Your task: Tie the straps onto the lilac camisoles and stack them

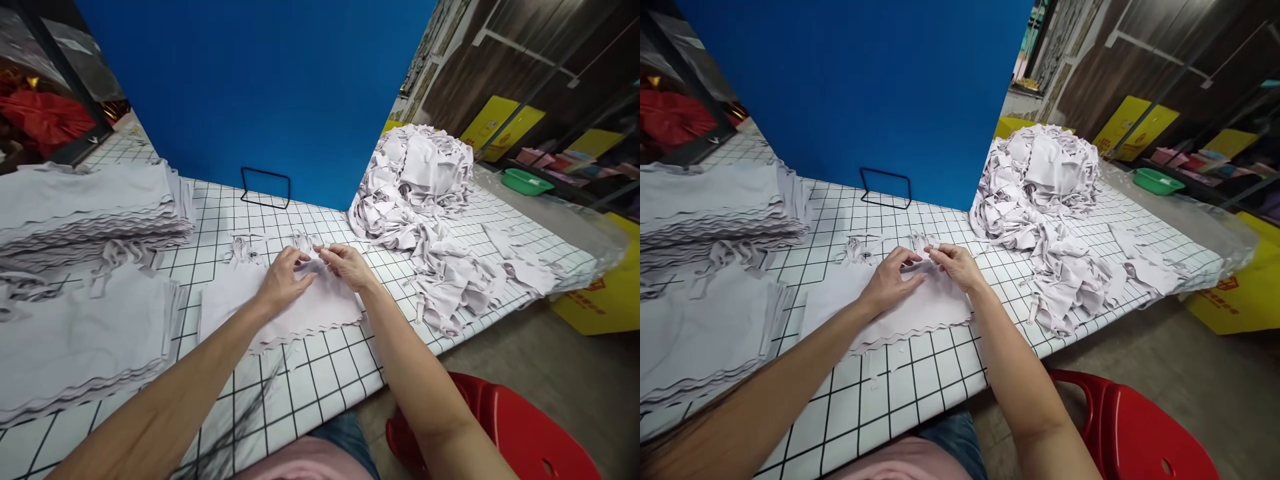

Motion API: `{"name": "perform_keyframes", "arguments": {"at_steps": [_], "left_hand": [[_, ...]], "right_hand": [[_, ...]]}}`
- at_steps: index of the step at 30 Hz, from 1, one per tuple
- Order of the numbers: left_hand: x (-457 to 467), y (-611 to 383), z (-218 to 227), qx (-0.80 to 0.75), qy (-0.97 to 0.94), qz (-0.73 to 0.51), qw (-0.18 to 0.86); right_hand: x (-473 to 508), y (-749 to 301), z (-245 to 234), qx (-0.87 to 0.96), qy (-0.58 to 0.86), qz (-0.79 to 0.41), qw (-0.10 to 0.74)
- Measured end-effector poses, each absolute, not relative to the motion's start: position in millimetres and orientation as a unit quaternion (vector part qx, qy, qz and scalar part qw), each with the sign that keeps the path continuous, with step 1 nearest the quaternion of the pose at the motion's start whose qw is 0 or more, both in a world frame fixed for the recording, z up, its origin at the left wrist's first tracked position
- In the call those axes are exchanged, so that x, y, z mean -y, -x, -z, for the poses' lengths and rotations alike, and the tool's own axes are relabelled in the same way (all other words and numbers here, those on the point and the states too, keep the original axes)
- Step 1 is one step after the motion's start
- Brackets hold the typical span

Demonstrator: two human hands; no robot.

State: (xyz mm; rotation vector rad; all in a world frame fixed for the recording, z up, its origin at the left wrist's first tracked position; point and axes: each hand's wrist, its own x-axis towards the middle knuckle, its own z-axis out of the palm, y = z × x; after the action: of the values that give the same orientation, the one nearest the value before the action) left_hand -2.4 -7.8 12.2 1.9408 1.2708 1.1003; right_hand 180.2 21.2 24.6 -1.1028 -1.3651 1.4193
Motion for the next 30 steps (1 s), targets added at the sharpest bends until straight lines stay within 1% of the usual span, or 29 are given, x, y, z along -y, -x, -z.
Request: {"name": "perform_keyframes", "arguments": {"at_steps": [4,9,13,15,18,19,20,22,24,25,27,30], "left_hand": [[8,-1,-15,-0.475,-0.694,-0.427,0.332],[9,-2,-19,-0.467,-0.663,-0.44,0.385],[9,-1,-21,-0.461,-0.662,-0.452,0.381],[8,1,-23,-0.474,-0.679,-0.438,0.349],[7,4,-25,-0.494,-0.727,-0.387,0.279],[7,5,-26,-0.495,-0.743,-0.369,0.257],[6,6,-27,-0.493,-0.757,-0.354,0.24],[5,9,-27,-0.487,-0.775,-0.34,0.215],[4,12,-27,-0.483,-0.784,-0.337,0.198],[3,13,-28,-0.481,-0.786,-0.338,0.191],[4,14,-29,-0.475,-0.791,-0.339,0.183],[5,14,-32,-0.457,-0.805,-0.33,0.186]], "right_hand": [[-19,-172,-26,0.525,0.452,-0.562,0.452],[-19,-164,-21,0.534,0.438,-0.556,0.462],[-20,-167,-17,0.574,0.441,-0.533,0.439],[-19,-170,-19,0.611,0.462,-0.452,0.457],[-13,-173,-28,0.686,0.464,-0.272,0.49],[-11,-173,-32,0.722,0.441,-0.236,0.477],[-9,-173,-35,0.763,0.412,-0.22,0.447],[-6,-172,-39,0.829,0.37,-0.215,0.361],[-5,-172,-40,0.856,0.377,-0.208,0.287],[-5,-172,-40,0.858,0.392,-0.2,0.263],[-6,-174,-39,0.856,0.417,-0.185,0.241],[-7,-177,-37,0.852,0.427,-0.183,0.242]]}}
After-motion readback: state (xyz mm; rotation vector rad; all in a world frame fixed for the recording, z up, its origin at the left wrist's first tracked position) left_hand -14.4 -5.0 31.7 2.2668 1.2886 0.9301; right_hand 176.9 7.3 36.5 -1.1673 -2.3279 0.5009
